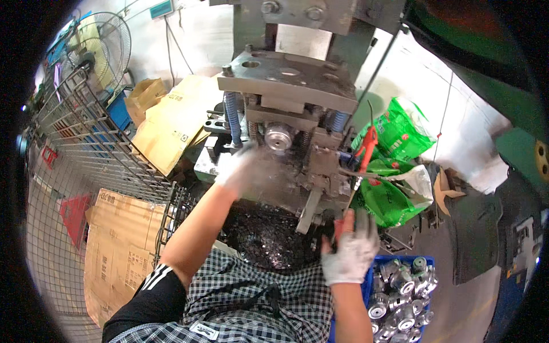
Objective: The person operates a metal press to process cylindrical metal components.
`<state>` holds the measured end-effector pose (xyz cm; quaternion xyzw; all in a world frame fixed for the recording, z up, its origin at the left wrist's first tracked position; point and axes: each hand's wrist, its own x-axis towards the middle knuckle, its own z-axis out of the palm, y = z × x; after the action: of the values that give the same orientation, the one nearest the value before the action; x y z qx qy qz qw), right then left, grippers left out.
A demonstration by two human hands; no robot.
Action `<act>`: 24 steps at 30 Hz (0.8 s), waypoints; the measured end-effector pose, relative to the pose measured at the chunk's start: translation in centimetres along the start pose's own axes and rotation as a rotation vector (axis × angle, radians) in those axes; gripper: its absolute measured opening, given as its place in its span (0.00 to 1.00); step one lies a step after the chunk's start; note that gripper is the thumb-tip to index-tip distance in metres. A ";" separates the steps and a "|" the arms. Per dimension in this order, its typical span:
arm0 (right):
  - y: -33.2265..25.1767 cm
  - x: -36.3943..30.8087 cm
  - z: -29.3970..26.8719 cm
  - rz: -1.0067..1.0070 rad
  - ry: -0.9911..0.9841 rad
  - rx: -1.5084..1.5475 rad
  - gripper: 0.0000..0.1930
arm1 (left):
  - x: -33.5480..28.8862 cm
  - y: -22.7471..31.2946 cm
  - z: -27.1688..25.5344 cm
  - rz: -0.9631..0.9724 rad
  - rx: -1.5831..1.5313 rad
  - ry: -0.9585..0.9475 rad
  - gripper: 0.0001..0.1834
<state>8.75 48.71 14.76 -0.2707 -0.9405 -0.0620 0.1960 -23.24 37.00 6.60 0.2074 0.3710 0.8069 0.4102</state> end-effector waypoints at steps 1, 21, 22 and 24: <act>1.3 0.5 0.3 0.033 0.027 -0.047 0.47 | -4.9 2.5 2.2 0.039 0.420 0.004 0.24; 18.6 16.4 13.8 -0.182 -0.091 0.202 0.29 | -49.7 2.0 -21.3 -0.639 1.179 1.135 0.40; 18.5 16.3 13.8 -0.186 -0.095 0.199 0.29 | -50.2 0.4 -21.9 -0.643 1.311 0.992 0.42; 18.9 16.5 13.4 -0.182 -0.065 0.127 0.28 | -48.7 -0.6 -21.8 -0.626 1.423 0.840 0.44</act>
<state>1.56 75.65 9.31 -0.1730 -0.9691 -0.0112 0.1755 -8.72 -11.83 -9.25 -0.0114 0.9452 0.2448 0.2157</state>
